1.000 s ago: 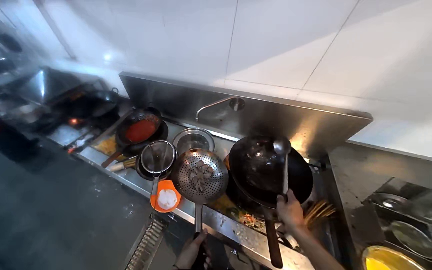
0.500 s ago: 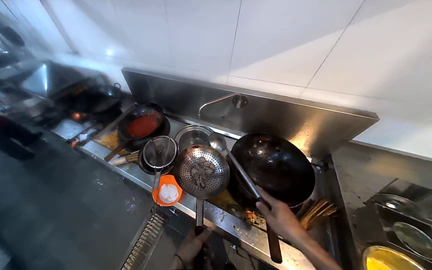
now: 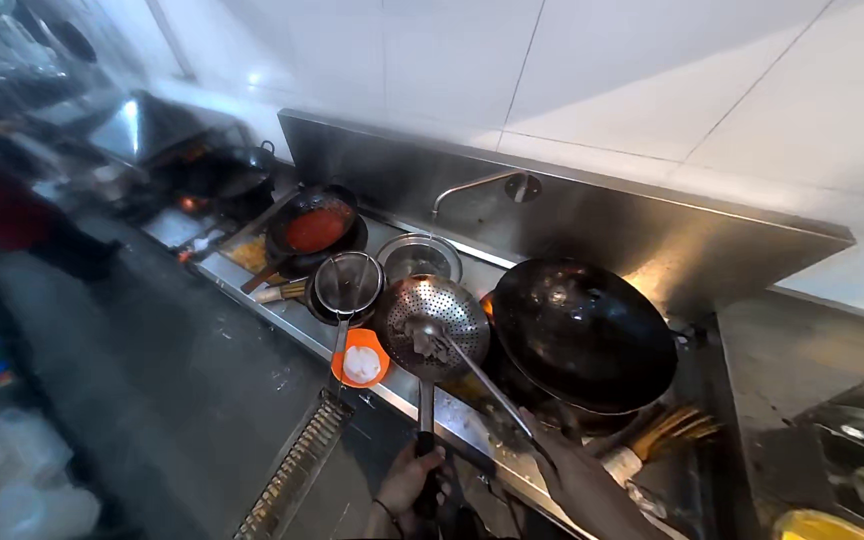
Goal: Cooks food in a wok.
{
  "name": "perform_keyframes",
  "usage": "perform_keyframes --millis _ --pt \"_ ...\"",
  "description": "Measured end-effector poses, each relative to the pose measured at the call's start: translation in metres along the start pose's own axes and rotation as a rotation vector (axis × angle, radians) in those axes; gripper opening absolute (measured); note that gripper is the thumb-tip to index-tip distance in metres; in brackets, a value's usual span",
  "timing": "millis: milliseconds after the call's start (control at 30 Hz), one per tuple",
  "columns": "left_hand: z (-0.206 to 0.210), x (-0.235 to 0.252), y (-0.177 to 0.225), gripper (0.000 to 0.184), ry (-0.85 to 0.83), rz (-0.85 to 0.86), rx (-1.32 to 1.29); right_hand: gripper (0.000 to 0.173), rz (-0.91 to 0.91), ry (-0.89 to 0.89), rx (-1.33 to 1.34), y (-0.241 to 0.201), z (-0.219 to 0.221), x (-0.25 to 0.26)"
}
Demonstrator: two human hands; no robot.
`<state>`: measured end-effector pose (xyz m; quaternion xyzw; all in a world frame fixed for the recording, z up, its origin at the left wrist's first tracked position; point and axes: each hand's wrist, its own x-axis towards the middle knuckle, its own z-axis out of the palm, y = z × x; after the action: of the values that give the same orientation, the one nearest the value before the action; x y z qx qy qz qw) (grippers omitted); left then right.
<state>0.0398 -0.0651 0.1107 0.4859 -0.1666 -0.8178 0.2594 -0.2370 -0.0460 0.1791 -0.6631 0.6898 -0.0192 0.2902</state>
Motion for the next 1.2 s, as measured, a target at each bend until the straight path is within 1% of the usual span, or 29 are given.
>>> perform_keyframes --millis 100,133,200,367,433,467,533,567,633,667,733,800,867,900,967,1033,1100,1200 --pt "0.001 -0.002 0.003 0.034 0.014 -0.005 0.017 0.063 0.051 0.239 0.072 0.005 0.02 0.029" --pt "0.001 -0.002 0.003 0.033 0.016 -0.006 0.02 0.062 0.083 0.286 0.097 0.003 0.022 0.034" --pt "0.001 -0.001 0.003 0.031 0.015 -0.012 0.026 0.062 0.132 0.317 0.129 -0.001 0.019 0.037" --pt "0.001 -0.001 0.004 0.034 0.031 -0.02 0.049 0.06 0.134 0.22 0.161 -0.009 0.016 0.014" --pt "0.001 0.001 0.002 0.033 0.026 -0.02 0.054 0.061 0.146 0.134 0.182 -0.016 0.018 0.008" --pt "0.001 0.001 0.003 0.032 0.025 -0.02 0.055 0.061 0.17 0.066 0.248 -0.02 0.016 0.008" --pt "0.003 0.001 0.004 0.031 0.021 -0.024 0.052 0.06 0.234 -0.057 0.496 -0.026 0.007 0.007" --pt "0.003 0.0 0.004 0.032 0.025 -0.025 0.049 0.058 0.268 -0.107 0.678 -0.031 0.001 0.005" --pt "0.003 -0.002 0.006 0.033 0.024 -0.025 0.05 0.052 0.327 -0.157 1.005 -0.033 -0.008 0.0" --pt "0.003 -0.003 0.006 0.033 0.026 -0.022 0.048 0.049 0.344 -0.161 1.104 -0.03 -0.012 -0.002" --pt "0.002 -0.002 0.005 0.035 0.039 -0.02 0.032 0.044 0.359 -0.153 1.199 -0.025 -0.017 -0.007" --pt "0.002 -0.002 0.003 0.036 0.048 -0.024 0.02 0.047 0.331 -0.126 1.164 -0.02 -0.019 -0.011" --pt "0.003 -0.001 0.004 0.036 0.053 -0.027 0.026 0.053 0.286 -0.078 1.007 -0.017 -0.016 -0.011" --pt "0.003 0.0 0.005 0.036 0.055 -0.026 0.032 0.055 0.261 -0.037 0.854 -0.016 -0.015 -0.009" --pt "0.004 0.0 0.005 0.037 0.055 -0.021 0.055 0.06 0.211 0.071 0.452 -0.015 -0.009 -0.005" --pt "0.004 0.0 0.006 0.037 0.055 -0.02 0.061 0.062 0.151 0.193 0.198 -0.017 -0.002 -0.005" --pt "0.004 -0.001 0.006 0.036 0.051 -0.019 0.047 0.063 0.113 0.253 0.113 -0.015 0.001 -0.006" --pt "0.004 -0.001 0.004 0.034 0.057 -0.021 0.03 0.061 0.122 0.184 0.168 -0.016 -0.008 -0.004"
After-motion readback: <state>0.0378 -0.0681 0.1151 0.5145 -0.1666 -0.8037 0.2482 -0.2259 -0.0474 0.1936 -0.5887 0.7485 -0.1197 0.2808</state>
